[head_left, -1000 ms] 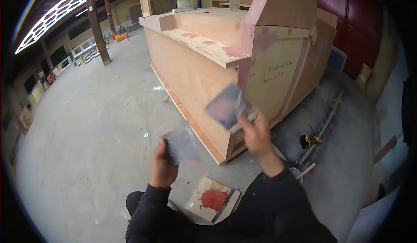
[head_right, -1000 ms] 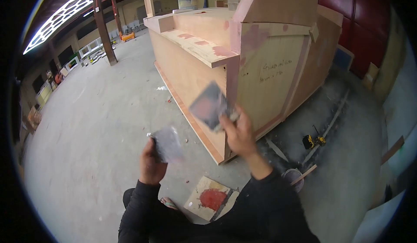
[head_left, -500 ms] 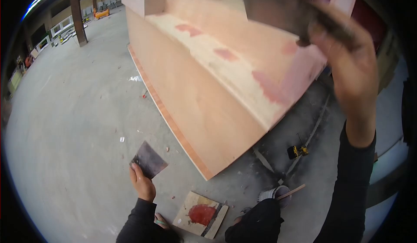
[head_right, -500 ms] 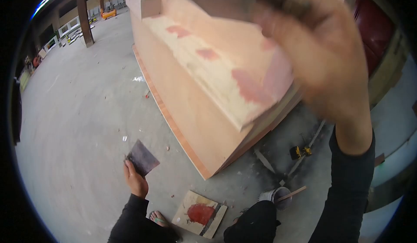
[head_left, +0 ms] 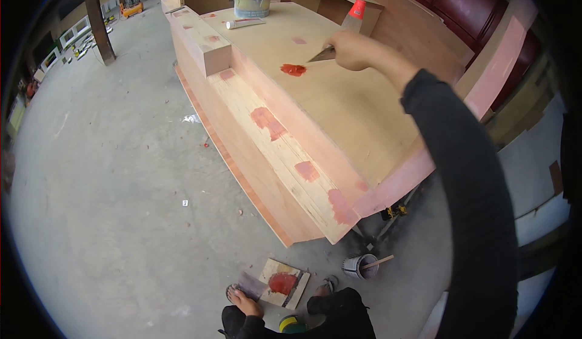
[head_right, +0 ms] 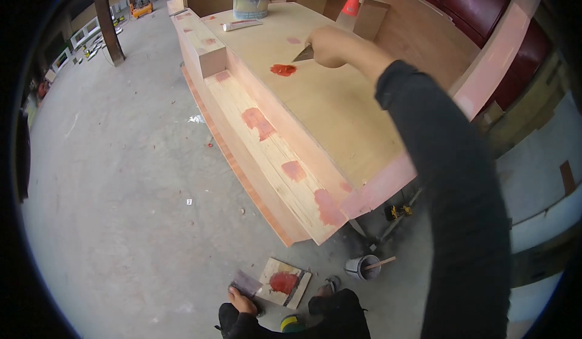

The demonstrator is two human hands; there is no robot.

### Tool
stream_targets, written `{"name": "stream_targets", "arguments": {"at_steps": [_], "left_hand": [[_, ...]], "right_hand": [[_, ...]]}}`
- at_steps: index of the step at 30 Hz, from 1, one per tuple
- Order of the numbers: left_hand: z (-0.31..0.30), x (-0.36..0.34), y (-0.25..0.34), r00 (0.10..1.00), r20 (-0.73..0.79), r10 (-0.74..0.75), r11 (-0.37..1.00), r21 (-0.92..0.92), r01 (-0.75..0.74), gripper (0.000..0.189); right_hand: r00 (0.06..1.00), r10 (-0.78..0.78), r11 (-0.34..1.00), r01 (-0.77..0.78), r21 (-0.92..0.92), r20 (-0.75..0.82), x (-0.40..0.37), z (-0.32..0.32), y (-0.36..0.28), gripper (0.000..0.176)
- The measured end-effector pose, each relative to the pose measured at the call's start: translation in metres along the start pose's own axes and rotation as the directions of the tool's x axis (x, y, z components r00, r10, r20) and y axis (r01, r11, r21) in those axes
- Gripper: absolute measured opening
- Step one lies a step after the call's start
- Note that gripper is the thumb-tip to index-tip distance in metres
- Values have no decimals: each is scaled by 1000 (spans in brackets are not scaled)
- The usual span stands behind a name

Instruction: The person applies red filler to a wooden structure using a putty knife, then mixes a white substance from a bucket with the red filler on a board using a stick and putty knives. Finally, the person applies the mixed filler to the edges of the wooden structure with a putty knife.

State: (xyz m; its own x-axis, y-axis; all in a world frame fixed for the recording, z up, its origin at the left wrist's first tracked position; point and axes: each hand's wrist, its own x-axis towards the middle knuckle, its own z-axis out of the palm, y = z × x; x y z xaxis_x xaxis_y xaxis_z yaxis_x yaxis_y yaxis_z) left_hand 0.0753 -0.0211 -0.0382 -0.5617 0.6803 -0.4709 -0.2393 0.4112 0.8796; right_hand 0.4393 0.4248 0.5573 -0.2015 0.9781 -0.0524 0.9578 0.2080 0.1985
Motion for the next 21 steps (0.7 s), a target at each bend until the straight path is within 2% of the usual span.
{"name": "stream_targets", "arguments": {"at_steps": [1,2,4,8,10,12,13,14,16,17,18,19,21], "left_hand": [[-5,-15,8,997,69,36,995,-91,-30,47],[-9,-29,26,997,64,33,996,-91,-27,47],[-17,-63,92,984,151,-91,932,-335,137,42],[-52,-72,141,979,101,-177,947,-253,198,41],[-64,-68,151,978,33,-206,945,-254,208,42],[-65,-76,193,931,25,-364,930,-52,365,68],[-59,-78,211,927,-36,-373,927,36,374,73],[-57,-78,215,925,-38,-377,925,42,379,73],[-56,-74,222,917,-61,-393,919,-58,390,58],[-61,-67,206,916,-62,-396,918,-53,393,58],[-67,-57,180,956,-56,-290,956,-69,286,51],[-71,-51,164,982,-50,-180,981,-86,175,44],[-65,-51,168,979,-42,-198,977,-95,193,45]], "right_hand": [[999,9,996,-5,86,-50,19,16,9,43],[994,19,985,-1,173,-103,35,26,13,45],[996,41,977,-23,212,-78,48,39,12,47],[998,60,965,-61,256,12,77,67,24,51],[993,110,955,-119,272,47,88,72,25,47],[997,82,949,-83,305,17,99,80,29,48],[996,81,948,-84,307,24,102,79,26,48],[997,75,942,-78,327,23,103,77,25,46],[997,74,934,-79,349,27,106,72,26,44],[998,1,942,-23,334,64,107,68,26,41],[992,-70,947,35,319,102,109,66,27,39],[992,-68,947,30,319,107,111,67,28,39],[989,-35,940,-15,342,141,114,72,31,34]]}}
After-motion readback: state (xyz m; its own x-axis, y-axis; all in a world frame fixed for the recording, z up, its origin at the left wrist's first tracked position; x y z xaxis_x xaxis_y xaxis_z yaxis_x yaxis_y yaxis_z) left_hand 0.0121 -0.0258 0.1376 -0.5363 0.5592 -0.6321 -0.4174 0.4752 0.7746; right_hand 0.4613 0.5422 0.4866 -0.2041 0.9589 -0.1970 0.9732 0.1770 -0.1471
